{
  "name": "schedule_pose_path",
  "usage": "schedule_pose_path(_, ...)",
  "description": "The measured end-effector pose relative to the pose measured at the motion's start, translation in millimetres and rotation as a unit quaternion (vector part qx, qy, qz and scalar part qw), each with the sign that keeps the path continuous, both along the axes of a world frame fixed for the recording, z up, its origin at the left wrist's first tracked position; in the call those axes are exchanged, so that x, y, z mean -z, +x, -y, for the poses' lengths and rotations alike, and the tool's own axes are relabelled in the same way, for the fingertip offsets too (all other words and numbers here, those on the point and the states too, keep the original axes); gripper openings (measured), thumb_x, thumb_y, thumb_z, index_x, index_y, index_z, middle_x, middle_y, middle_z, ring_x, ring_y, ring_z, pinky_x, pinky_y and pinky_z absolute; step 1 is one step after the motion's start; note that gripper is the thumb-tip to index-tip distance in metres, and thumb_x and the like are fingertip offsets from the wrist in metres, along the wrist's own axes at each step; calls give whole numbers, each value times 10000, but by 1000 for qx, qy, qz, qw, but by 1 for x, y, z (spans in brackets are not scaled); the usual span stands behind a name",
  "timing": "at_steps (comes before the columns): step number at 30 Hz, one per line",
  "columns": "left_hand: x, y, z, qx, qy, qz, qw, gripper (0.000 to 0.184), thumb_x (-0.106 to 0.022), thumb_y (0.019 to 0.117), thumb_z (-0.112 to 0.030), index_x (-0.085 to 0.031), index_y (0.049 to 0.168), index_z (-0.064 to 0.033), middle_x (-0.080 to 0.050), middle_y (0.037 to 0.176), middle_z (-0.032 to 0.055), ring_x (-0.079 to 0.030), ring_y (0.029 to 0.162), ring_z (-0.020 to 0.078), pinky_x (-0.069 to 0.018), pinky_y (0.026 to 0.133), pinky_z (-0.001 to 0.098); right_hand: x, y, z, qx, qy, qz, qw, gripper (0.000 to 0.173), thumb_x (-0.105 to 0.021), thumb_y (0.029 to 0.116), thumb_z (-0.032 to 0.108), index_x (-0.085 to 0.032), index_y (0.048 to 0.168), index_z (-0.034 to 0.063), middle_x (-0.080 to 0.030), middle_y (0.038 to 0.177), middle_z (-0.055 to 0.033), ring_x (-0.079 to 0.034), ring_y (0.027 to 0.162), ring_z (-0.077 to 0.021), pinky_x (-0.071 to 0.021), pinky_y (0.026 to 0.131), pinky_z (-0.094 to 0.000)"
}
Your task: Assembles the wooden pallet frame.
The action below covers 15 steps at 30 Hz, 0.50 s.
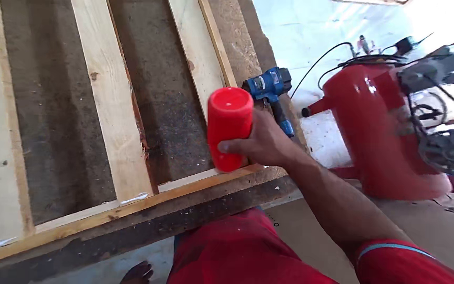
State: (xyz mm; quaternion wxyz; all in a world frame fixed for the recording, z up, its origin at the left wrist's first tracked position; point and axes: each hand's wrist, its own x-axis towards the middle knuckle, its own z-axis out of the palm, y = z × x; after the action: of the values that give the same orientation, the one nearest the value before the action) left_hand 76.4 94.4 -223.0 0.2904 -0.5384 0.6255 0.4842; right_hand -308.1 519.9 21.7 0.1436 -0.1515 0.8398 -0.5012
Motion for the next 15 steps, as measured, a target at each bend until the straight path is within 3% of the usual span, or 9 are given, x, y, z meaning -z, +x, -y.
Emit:
schedule_pose_path(2, -17, -17, -57, 22, 39, 30, 999, 396, -534, 1073, -230, -546, 1380, 20, -648, 1288, 229, -677, 1099, 314, -555, 922, 508, 2, -6, -6, -40, -27, 3, 999, 455, -831, 837, 356, -654, 1191, 132, -750, 968, 45, -722, 893, -41, -635, 809, -307)
schedule_pose_path(6, -27, -28, -118, 117, 38, 3, 992, 406, -623, 1030, -247, -601, 1351, 0, -696, 1223, 199, -698, 1077, 296, -566, 919, 511, 0, -17, -30, -74, 9, -4, 997, 474, -814, 836, 427, -643, 1192, 163, -738, 958, 71, -710, 891, -23, -621, 798, -300)
schedule_pose_path(8, -35, -33, -131, 178, 24, -1, 984, 423, -636, 1024, -285, -614, 1351, -19, -714, 1194, 167, -702, 1060, 254, -561, 934, 477, 7, -16, -25, -79, -29, 0, 996, 485, -827, 834, 400, -651, 1204, 139, -746, 957, 49, -718, 881, -43, -629, 799, -324)
schedule_pose_path(12, -43, -43, -127, 282, -13, 3, 959, 528, -648, 989, -406, -606, 1382, -56, -712, 1245, 133, -681, 1166, 247, -522, 1050, 498, 15, -14, -21, -103, -81, 6, 991, 480, -821, 859, 366, -639, 1226, 114, -747, 964, 30, -722, 889, -54, -633, 809, -331)
schedule_pose_path(15, -73, -59, -124, 287, -44, -14, 957, 553, -650, 1003, -352, -566, 1406, 16, -676, 1291, 212, -655, 1215, 319, -496, 1084, 532, 7, -9, -53, -38, -58, -15, 998, 484, -815, 847, 410, -640, 1205, 136, -742, 946, 51, -718, 876, -46, -632, 787, -331)
